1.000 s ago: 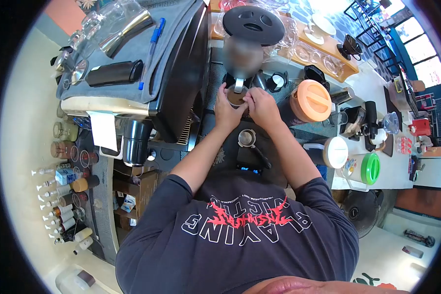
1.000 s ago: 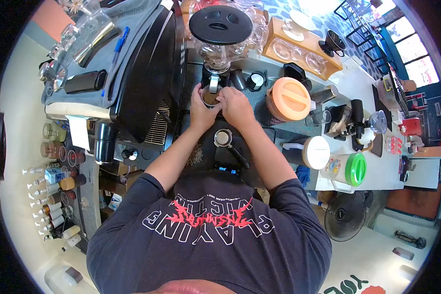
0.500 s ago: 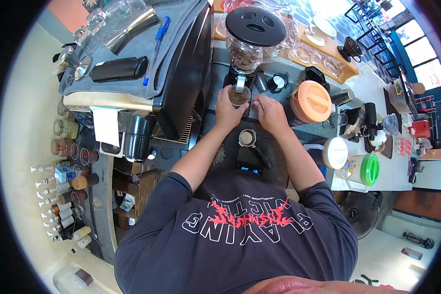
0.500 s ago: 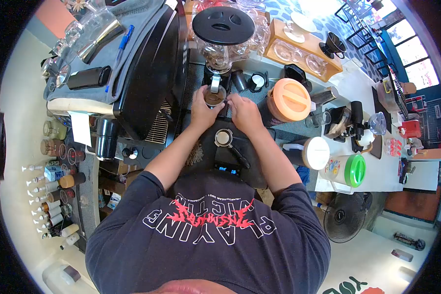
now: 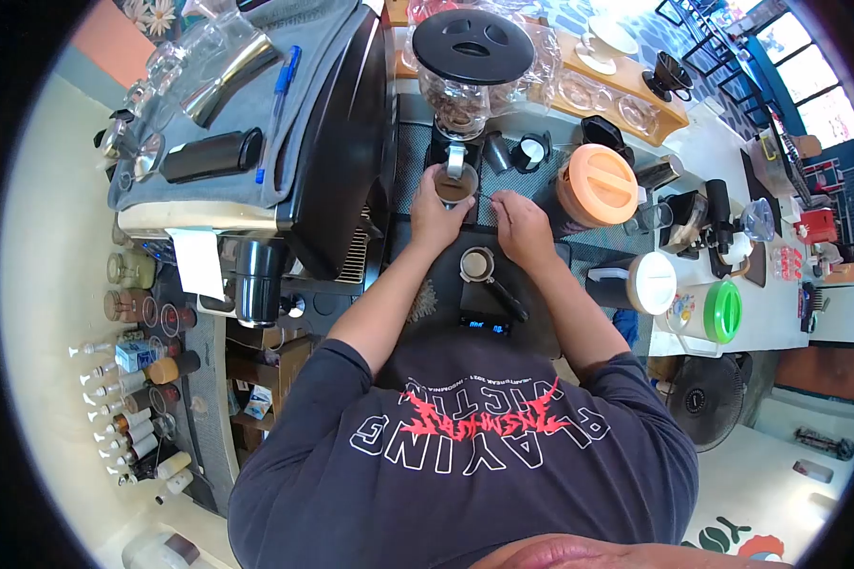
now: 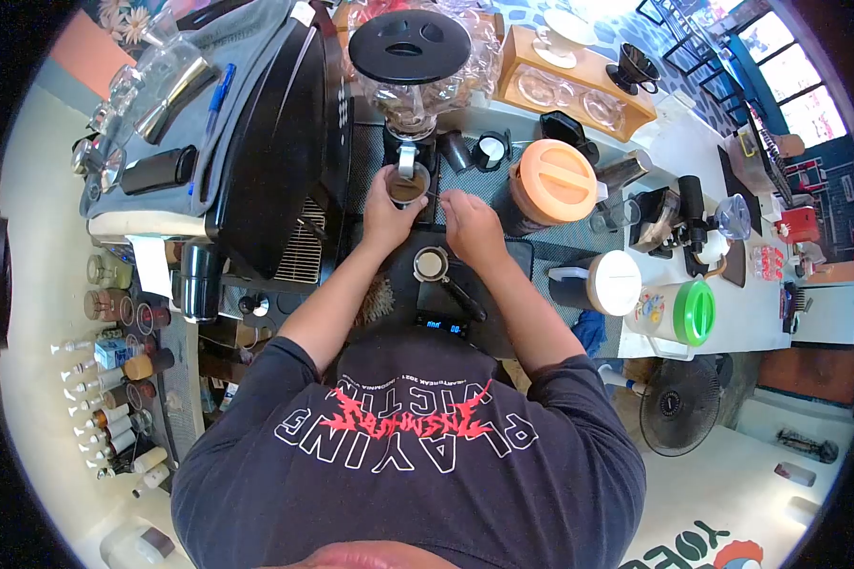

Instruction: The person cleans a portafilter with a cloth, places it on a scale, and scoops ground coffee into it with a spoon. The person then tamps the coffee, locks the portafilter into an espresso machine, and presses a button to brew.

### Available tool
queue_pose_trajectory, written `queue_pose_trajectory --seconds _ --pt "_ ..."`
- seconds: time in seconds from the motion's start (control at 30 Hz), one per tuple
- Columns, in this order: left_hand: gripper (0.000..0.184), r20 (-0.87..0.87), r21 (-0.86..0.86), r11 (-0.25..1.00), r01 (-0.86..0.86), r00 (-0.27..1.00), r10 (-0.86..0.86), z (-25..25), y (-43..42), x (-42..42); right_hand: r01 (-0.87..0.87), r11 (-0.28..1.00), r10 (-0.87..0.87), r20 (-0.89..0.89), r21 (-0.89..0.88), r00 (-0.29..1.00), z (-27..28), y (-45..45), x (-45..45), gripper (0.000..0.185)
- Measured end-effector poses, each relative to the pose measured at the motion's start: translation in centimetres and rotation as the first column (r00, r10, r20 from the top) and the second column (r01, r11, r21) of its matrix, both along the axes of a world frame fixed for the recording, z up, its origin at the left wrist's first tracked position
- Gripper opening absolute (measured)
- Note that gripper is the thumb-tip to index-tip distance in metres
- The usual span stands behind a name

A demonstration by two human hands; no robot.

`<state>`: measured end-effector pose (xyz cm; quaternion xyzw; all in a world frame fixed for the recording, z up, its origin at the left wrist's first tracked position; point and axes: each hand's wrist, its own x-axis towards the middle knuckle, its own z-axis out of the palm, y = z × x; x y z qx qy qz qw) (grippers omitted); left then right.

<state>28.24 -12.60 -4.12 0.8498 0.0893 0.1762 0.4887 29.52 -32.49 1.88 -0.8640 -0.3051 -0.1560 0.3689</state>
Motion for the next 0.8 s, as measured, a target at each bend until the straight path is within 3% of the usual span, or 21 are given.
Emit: queue_pose_trajectory --seconds 0.03,0.13,0.23,0.33,0.47,0.5,0.6,0.73,0.8 --pt "0.091 0.005 -0.021 1.000 -0.005 1.000 0.005 -0.2 0.1 0.1 -0.009 0.997 0.004 0.066 0.074 0.998 0.2 0.1 -0.3 0.012" --pt "0.091 0.008 -0.059 0.998 0.002 1.000 -0.001 -0.7 0.0 0.1 0.027 0.987 -0.049 -0.143 -0.155 0.989 -0.7 -0.4 -0.3 0.012" --pt "0.088 0.022 -0.054 0.999 0.007 1.000 -0.006 -0.7 0.2 0.3 0.051 0.998 -0.051 0.001 0.047 0.999 0.0 -0.2 -0.4 0.011" --pt "0.084 0.024 -0.127 0.992 0.016 1.000 -0.013 -0.1 0.3 0.1 0.203 0.957 -0.136 -0.298 0.207 0.945 1.4 -0.2 -1.3 0.007" --pt "0.079 -0.031 -0.087 0.996 0.012 0.999 -0.015 0.1 0.5 0.4 0.417 0.666 0.118 -0.639 0.619 0.760 -0.8 -1.7 -1.3 0.009" --pt "0.079 -0.076 -0.071 0.997 -0.005 0.997 0.000 0.9 0.5 0.1 0.440 0.597 0.180 -0.646 0.671 0.742 -0.9 -2.5 -1.6 0.011" --pt "0.082 -0.109 0.105 0.994 0.003 0.994 0.009 0.5 1.1 -0.4 0.511 0.575 0.129 -0.687 0.639 0.715 -0.3 -4.7 -3.4 0.011" --pt "0.083 -0.177 -0.065 0.997 0.030 0.983 -0.041 2.6 1.1 -3.7 0.547 0.429 0.239 -0.674 0.719 0.699 2.0 -6.8 -7.2 0.021" --pt "0.082 -0.098 -0.084 0.990 0.117 0.987 -0.125 2.4 0.9 -5.7 0.539 0.349 0.292 -0.636 0.767 0.715 3.2 -7.4 -9.2 0.023"
